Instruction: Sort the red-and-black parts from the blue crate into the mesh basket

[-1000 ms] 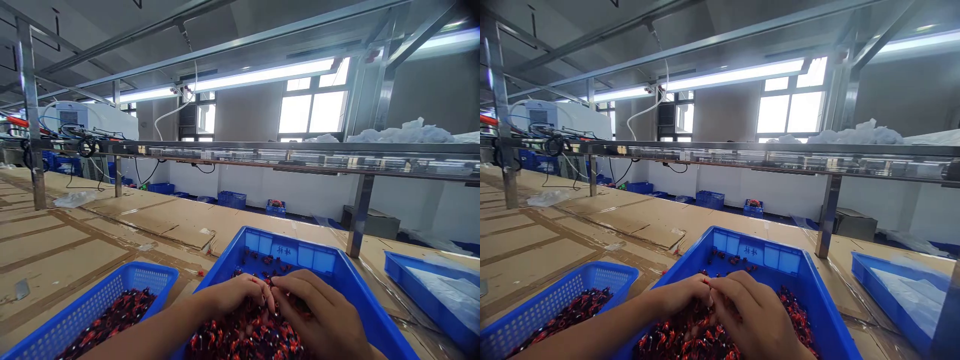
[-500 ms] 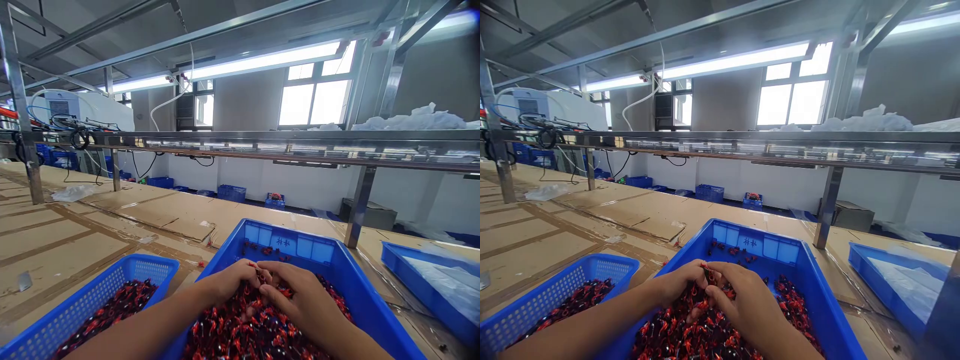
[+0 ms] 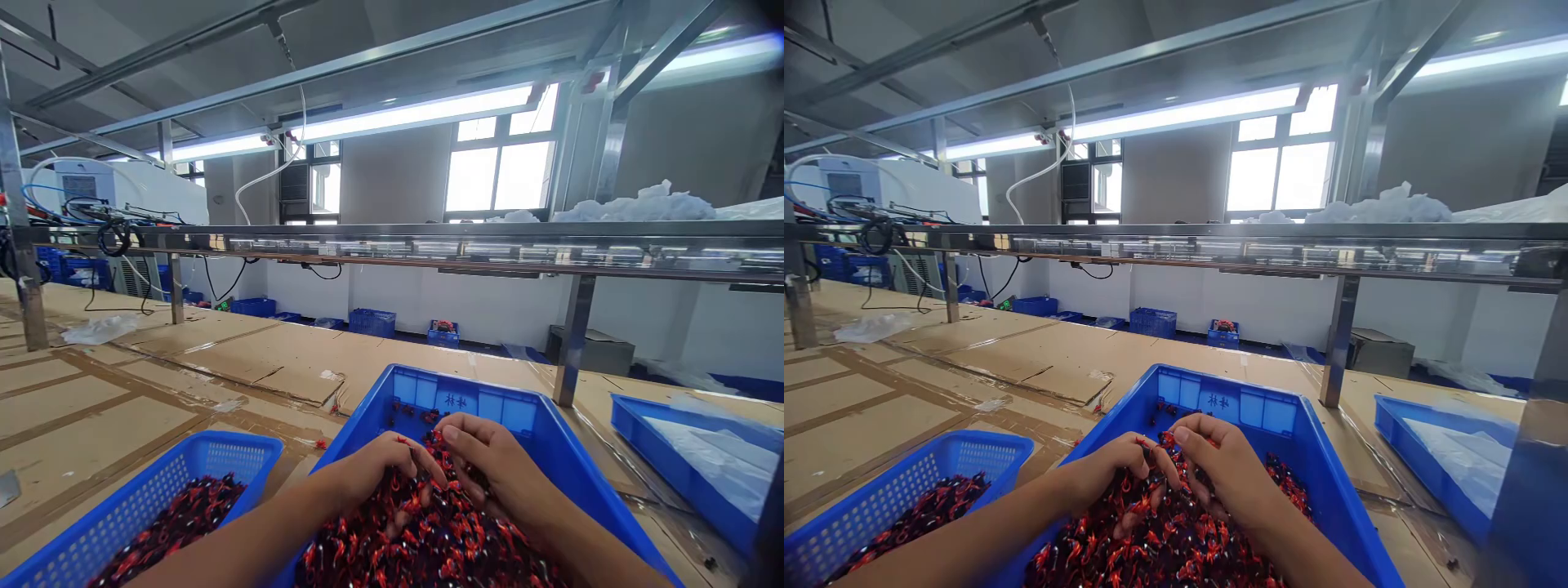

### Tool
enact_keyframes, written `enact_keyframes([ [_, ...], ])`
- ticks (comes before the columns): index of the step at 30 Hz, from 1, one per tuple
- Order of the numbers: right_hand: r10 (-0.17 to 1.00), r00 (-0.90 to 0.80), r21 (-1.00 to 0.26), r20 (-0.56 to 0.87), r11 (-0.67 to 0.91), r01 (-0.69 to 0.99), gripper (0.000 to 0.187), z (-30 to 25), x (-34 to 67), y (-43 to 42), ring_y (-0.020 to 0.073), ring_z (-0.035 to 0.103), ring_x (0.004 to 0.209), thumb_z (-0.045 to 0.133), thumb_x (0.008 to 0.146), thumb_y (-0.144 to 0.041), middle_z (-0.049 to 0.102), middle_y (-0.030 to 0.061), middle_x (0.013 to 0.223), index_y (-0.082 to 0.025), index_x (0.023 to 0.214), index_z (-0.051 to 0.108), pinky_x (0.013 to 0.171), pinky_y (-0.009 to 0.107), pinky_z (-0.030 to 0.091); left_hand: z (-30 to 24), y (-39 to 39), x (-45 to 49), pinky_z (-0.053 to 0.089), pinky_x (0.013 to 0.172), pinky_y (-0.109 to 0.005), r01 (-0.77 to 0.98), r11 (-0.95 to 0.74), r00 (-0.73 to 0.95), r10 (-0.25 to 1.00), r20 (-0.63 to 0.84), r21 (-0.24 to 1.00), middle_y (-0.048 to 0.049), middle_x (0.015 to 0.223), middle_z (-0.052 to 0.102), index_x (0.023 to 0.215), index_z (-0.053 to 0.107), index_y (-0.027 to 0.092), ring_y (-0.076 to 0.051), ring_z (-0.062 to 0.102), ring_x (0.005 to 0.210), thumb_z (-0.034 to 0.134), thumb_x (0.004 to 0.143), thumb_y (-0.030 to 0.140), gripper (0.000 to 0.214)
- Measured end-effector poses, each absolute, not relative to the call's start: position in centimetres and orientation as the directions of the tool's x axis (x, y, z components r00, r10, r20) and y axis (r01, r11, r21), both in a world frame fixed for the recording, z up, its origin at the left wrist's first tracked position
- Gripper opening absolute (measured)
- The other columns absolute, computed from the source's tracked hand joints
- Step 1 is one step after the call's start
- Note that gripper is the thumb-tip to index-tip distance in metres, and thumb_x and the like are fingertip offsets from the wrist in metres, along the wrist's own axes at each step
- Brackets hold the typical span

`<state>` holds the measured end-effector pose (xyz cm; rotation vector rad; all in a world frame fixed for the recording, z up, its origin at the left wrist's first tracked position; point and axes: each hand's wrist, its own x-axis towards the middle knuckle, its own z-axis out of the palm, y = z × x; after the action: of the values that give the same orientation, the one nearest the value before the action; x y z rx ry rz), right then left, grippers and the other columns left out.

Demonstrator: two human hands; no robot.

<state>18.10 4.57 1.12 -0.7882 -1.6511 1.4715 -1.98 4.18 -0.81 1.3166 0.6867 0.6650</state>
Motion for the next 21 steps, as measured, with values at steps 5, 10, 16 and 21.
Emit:
enact_keyframes([
  [5, 0.683, -0.703, -0.917, 0.2, -0.122, -0.379, 0.021, 1.5, 19.2, 4.6, 0.0012, 0.023, 0.03, 0.063, 0.089, -0.039, 0.043, -0.0106, 0.052, -0.019, 0.094, 0.058, 0.026, 0.012, 0.022, -0.7, 4.1, -1.9, 0.03, 0.035, -0.02, 0.023, 0.107, 0.63, 0.77, -0.098, 0.994, -0.0058, 0.07, 0.062, 0.097, 0.072, 0.01, -0.011, 0.047, 0.038, 0.042, 0.062, 0.021, 0.047],
  [10, 0.603, -0.757, -0.891, 0.251, -0.16, -0.424, 0.019, 1.4, 19.7, 4.3, 0.0007, 0.029, 0.032, 0.064, 0.089, -0.036, 0.045, -0.0089, 0.058, -0.018, 0.094, 0.06, 0.027, 0.011, 0.025, -0.6, 4.1, -1.8, 0.028, 0.035, -0.019, 0.029, 0.103, 0.618, 0.78, -0.099, 0.994, -0.0055, 0.068, 0.061, 0.094, 0.073, 0.01, -0.01, 0.046, 0.037, 0.042, 0.062, 0.02, 0.046],
  [16, 0.563, -0.798, -0.9, 0.215, -0.204, -0.386, 0.021, 1.3, 19.4, 4.0, -0.0002, 0.026, 0.029, 0.064, 0.09, -0.038, 0.047, -0.0085, 0.055, -0.017, 0.09, 0.06, 0.027, 0.011, 0.024, -0.7, 4.1, -1.7, 0.025, 0.034, -0.019, 0.029, 0.116, 0.633, 0.766, -0.108, 0.993, -0.0054, 0.067, 0.062, 0.09, 0.073, 0.011, -0.009, 0.044, 0.035, 0.043, 0.061, 0.02, 0.043],
  [21, 0.569, -0.8, -0.911, 0.194, -0.198, -0.361, 0.022, 1.1, 19.2, 4.0, 0.0002, 0.024, 0.027, 0.064, 0.089, -0.041, 0.047, -0.009, 0.052, -0.019, 0.089, 0.059, 0.027, 0.011, 0.023, -1.0, 4.4, -1.7, 0.029, 0.036, -0.019, 0.075, 0.096, 0.589, 0.799, -0.122, 0.993, -0.0047, 0.068, 0.062, 0.092, 0.073, 0.012, -0.01, 0.045, 0.036, 0.046, 0.063, 0.022, 0.041],
])
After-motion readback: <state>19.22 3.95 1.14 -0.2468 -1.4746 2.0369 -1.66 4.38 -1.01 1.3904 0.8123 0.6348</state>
